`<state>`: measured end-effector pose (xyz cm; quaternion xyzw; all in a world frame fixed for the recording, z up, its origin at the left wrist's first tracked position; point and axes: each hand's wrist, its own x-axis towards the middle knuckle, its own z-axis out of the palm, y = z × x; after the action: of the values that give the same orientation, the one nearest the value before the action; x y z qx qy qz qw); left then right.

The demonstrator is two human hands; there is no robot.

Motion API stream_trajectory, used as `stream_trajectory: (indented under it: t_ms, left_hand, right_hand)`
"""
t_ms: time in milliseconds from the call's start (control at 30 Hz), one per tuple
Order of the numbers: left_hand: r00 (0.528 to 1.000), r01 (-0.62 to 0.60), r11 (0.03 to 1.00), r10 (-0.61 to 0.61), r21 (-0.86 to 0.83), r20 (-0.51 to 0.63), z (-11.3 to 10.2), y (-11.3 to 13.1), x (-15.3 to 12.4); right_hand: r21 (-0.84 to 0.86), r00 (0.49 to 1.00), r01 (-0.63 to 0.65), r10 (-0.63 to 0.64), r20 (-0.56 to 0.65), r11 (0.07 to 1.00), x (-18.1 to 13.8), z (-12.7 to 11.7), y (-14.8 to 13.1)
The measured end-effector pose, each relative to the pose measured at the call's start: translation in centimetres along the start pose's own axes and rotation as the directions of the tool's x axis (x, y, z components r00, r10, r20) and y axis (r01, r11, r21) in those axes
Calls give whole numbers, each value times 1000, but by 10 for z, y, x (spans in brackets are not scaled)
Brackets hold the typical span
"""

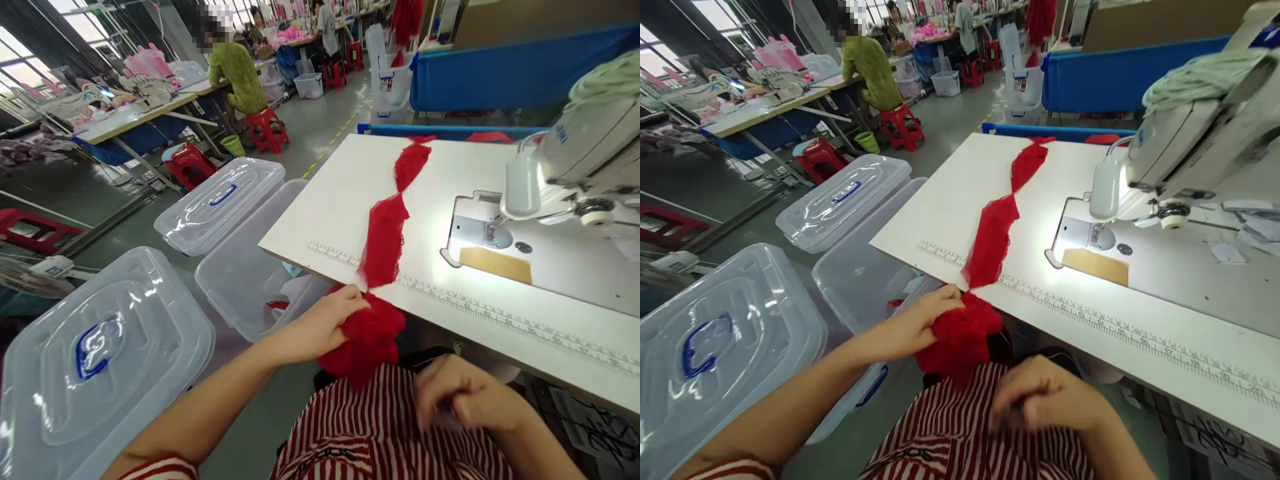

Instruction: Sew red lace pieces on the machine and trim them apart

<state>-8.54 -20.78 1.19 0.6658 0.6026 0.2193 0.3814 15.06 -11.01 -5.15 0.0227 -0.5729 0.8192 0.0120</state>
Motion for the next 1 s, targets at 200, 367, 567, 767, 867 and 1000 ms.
stream_trajectory:
  t_ms: [200,367,567,767,867,1000]
  left_hand:
    - [990,138,954,-127,-265,59,22,-9,-45]
    - [988,155,938,-146,-310,52,29,-12,-55]
    - [987,160,938,-148,-308,61,31,-12,-57]
    - [978,200,930,-170,-308,123,33,-9,-54]
    - [974,162,934,-101,-318,201,7,9,-45]
    - [993,-80,959,52,-271,-109,-47,32,7]
  right_hand:
    - [125,826,-238,268,-496,963,37,4,32]
    - [33,896,-285,278,-346,958,46,4,39]
    - [-19,894,-268,241,-377,963,49,5,41]
    - [-36,872,-250,209,-442,968,56,8,43]
    - [-70,849,-238,173,-499,969,50,4,53]
    - [-135,896,-235,161,-415,962,45,2,67]
